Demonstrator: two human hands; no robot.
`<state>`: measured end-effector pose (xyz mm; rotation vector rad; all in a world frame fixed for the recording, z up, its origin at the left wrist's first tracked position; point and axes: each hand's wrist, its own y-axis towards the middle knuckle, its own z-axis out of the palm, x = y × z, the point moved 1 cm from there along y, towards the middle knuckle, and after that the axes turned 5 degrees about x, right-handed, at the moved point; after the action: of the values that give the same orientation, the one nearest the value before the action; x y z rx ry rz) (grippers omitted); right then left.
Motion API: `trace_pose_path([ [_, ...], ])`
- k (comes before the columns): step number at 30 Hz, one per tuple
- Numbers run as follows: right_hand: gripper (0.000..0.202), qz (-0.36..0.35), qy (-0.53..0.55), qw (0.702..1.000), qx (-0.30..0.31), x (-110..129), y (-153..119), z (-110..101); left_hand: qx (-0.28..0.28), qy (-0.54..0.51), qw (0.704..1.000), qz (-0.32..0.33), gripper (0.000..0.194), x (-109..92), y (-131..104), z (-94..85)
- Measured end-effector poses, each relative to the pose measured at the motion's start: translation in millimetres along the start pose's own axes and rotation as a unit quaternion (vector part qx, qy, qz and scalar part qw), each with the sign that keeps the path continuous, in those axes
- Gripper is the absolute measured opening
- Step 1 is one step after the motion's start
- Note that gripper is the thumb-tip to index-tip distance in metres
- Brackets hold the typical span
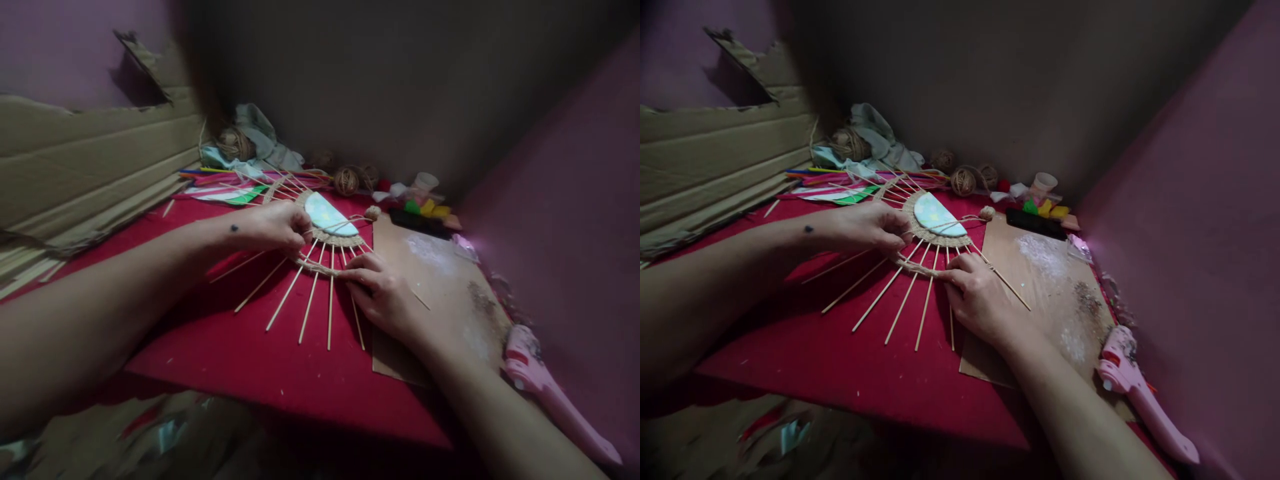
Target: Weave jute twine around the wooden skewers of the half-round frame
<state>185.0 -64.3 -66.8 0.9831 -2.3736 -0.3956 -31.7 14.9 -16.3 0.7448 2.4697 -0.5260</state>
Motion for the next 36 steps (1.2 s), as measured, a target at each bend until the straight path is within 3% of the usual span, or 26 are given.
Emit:
trace_pose_path([
  [7, 0.025, -0.001, -0.007, 1.0, 0.008, 1.7, -0.5, 1.7, 0.117, 0.004, 0.992, 0.038, 0.006, -2.7, -6.0, -6.8],
  [11, 0.036, 0.057, 0.047, 0.997, -0.024, 5.0, -1.1, -6.9, 0.129, -0.003, 0.99, 0.058, 0.007, -0.5, -6.3, -5.3],
  [16, 0.04, 0.096, 0.031, 0.992, -0.077, 3.2, -3.6, -16.2, 0.143, -0.007, 0.987, 0.072, 0.01, -0.5, -8.3, -3.7],
  [25, 0.025, 0.012, 0.054, 0.998, -0.005, 16.6, 7.1, -5.9, 0.15, -0.008, 0.987, 0.06, 0.012, -2.7, -9.2, -1.8],
  [31, 0.022, 0.015, 0.014, 0.996, 0.089, 20.5, 25.4, -0.5, 0.17, 0.029, 0.984, 0.05, 0.004, -7.8, -11.6, 1.0],
  [36, 0.014, 0.008, 0.032, 0.998, 0.061, 17.3, 26.0, 7.4, 0.208, -0.039, 0.974, 0.076, 0.006, -16.4, -18.1, 0.0],
])
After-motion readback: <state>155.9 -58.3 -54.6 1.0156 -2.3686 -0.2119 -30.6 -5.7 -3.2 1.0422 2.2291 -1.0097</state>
